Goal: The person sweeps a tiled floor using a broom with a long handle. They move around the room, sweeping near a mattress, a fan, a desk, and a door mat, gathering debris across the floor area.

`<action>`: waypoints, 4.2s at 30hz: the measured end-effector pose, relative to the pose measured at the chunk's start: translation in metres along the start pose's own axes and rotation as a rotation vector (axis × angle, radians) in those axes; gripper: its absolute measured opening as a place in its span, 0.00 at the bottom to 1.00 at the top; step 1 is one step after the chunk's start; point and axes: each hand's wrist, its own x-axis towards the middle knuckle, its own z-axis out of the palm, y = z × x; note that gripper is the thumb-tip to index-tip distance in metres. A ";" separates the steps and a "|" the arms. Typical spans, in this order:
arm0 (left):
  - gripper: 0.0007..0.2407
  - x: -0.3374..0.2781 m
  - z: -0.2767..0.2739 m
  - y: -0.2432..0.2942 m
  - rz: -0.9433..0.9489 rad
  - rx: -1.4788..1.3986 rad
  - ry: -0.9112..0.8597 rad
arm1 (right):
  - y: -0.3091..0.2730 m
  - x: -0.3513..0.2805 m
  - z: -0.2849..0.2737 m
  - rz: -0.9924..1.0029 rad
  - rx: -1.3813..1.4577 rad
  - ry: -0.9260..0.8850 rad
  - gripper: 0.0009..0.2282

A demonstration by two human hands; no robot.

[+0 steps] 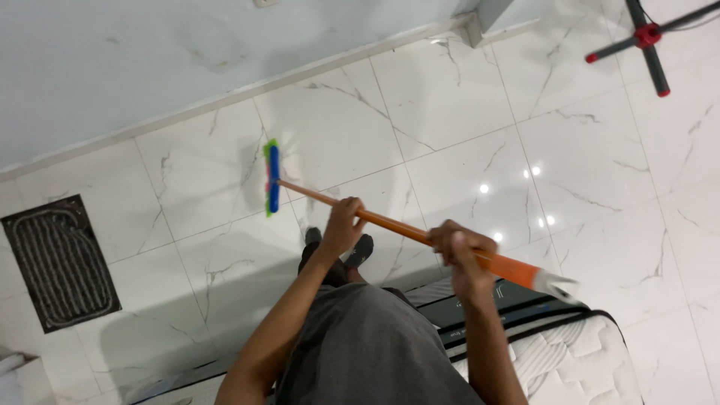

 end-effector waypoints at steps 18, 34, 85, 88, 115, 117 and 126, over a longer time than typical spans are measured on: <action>0.11 0.109 0.019 -0.053 -0.047 -0.407 -0.193 | -0.033 0.100 0.116 0.017 -0.483 -0.240 0.12; 0.09 0.082 -0.139 -0.185 -0.141 0.062 0.019 | 0.091 0.199 0.139 0.086 -0.090 -0.379 0.19; 0.09 0.495 0.079 -0.049 0.183 -0.255 -0.460 | 0.028 0.420 -0.081 -0.131 0.019 0.286 0.14; 0.09 0.511 0.099 -0.017 0.179 -0.303 -0.582 | 0.018 0.398 -0.097 -0.176 -0.136 0.339 0.19; 0.08 0.652 0.127 0.030 0.460 -0.228 -0.946 | 0.001 0.485 -0.117 -0.346 -0.153 0.886 0.20; 0.08 0.655 0.140 0.047 0.536 -0.293 -1.000 | -0.003 0.482 -0.122 -0.403 -0.219 0.941 0.21; 0.09 0.683 0.123 0.142 0.616 -0.270 -1.115 | -0.073 0.496 -0.107 -0.474 -0.391 1.060 0.19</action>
